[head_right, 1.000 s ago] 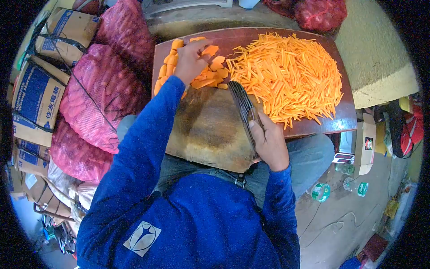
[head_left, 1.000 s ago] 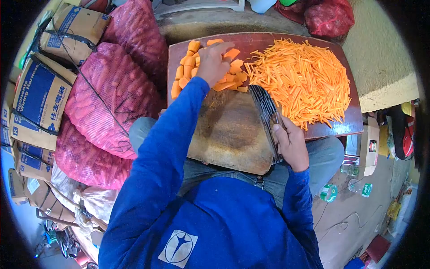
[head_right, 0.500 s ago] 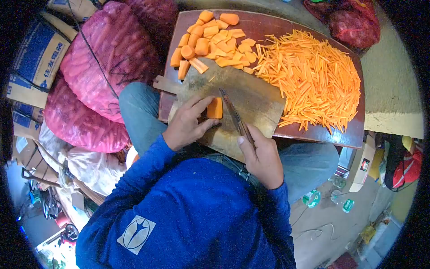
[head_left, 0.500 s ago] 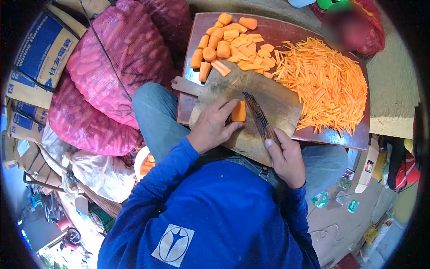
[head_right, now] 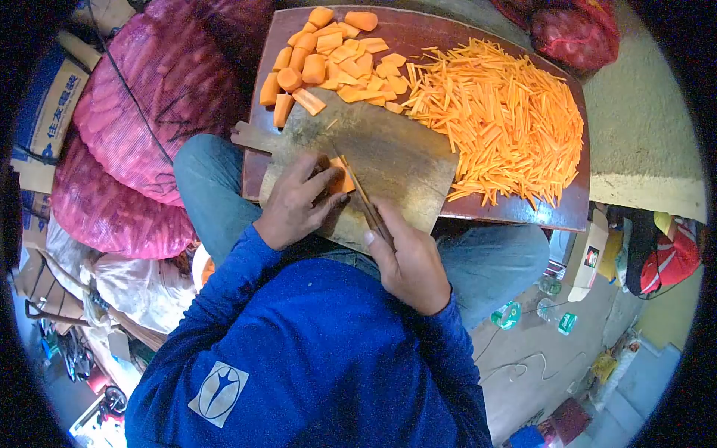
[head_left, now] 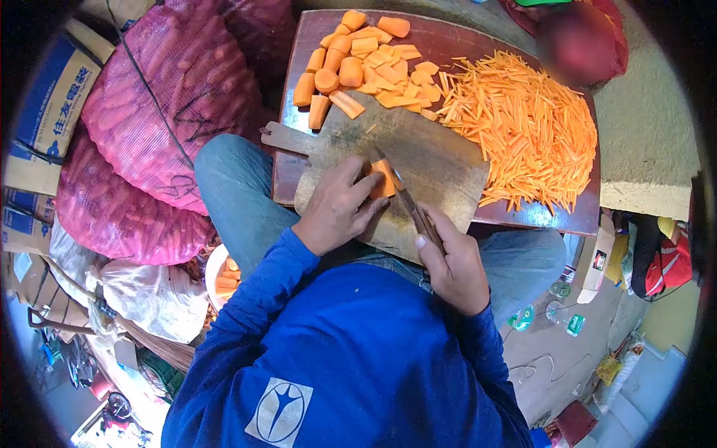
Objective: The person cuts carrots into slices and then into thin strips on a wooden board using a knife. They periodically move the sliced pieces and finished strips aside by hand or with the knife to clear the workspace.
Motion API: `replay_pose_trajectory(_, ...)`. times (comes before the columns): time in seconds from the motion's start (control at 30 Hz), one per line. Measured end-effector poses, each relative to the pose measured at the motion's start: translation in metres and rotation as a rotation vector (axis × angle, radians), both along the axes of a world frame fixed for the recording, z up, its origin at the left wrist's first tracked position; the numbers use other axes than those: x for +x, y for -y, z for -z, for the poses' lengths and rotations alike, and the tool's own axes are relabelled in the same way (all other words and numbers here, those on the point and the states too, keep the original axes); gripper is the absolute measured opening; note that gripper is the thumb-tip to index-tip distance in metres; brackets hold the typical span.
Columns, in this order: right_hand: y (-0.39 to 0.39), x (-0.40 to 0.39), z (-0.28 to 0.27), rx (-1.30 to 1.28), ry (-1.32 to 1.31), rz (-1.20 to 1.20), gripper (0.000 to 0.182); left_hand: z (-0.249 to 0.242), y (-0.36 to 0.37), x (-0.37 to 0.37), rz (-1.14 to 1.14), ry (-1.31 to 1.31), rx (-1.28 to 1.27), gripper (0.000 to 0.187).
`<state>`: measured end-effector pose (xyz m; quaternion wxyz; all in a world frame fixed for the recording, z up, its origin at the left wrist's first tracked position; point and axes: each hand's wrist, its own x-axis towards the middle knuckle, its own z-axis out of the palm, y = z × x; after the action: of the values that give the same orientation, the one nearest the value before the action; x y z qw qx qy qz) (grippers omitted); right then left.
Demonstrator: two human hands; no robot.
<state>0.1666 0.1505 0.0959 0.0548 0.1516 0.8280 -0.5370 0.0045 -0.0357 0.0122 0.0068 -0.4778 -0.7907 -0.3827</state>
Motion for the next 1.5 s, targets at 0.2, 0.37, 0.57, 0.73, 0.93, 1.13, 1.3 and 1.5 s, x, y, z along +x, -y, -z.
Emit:
replay_pose_trajectory(0.2,0.011,0.019,0.013,0.212,-0.166,-0.047,0.050,-0.001,-0.001,-0.001,0.048,-0.096,-0.036,0.051)
replay_pose_trajectory(0.37,0.016,0.025,-0.008,0.210,0.019,-0.064,0.049,0.000,0.000,-0.001,0.059,-0.110,-0.126,0.053)
replay_pose_trajectory(0.57,0.014,-0.002,0.006,0.215,-0.077,-0.103,0.049,0.003,-0.003,-0.001,0.034,-0.178,-0.075,0.046)
replay_pose_trajectory(0.73,0.010,-0.013,0.008,0.200,0.004,-0.117,0.045,0.004,-0.004,-0.001,0.021,-0.196,-0.057,0.043)
replay_pose_trajectory(0.93,0.009,-0.010,0.014,0.168,-0.054,-0.072,0.046,0.004,-0.005,0.001,0.004,-0.200,-0.059,0.042)
replay_pose_trajectory(1.13,0.010,-0.008,0.014,0.176,-0.052,-0.062,0.045,-0.001,-0.004,0.004,-0.021,-0.184,-0.137,0.040)
replay_pose_trajectory(1.3,0.005,-0.008,0.019,0.117,-0.066,-0.034,0.044,0.001,0.000,0.001,-0.014,-0.192,-0.148,0.041)
replay_pose_trajectory(1.5,0.012,-0.006,0.007,0.178,-0.039,-0.066,0.044,0.000,-0.001,0.002,-0.012,-0.202,-0.163,0.042)
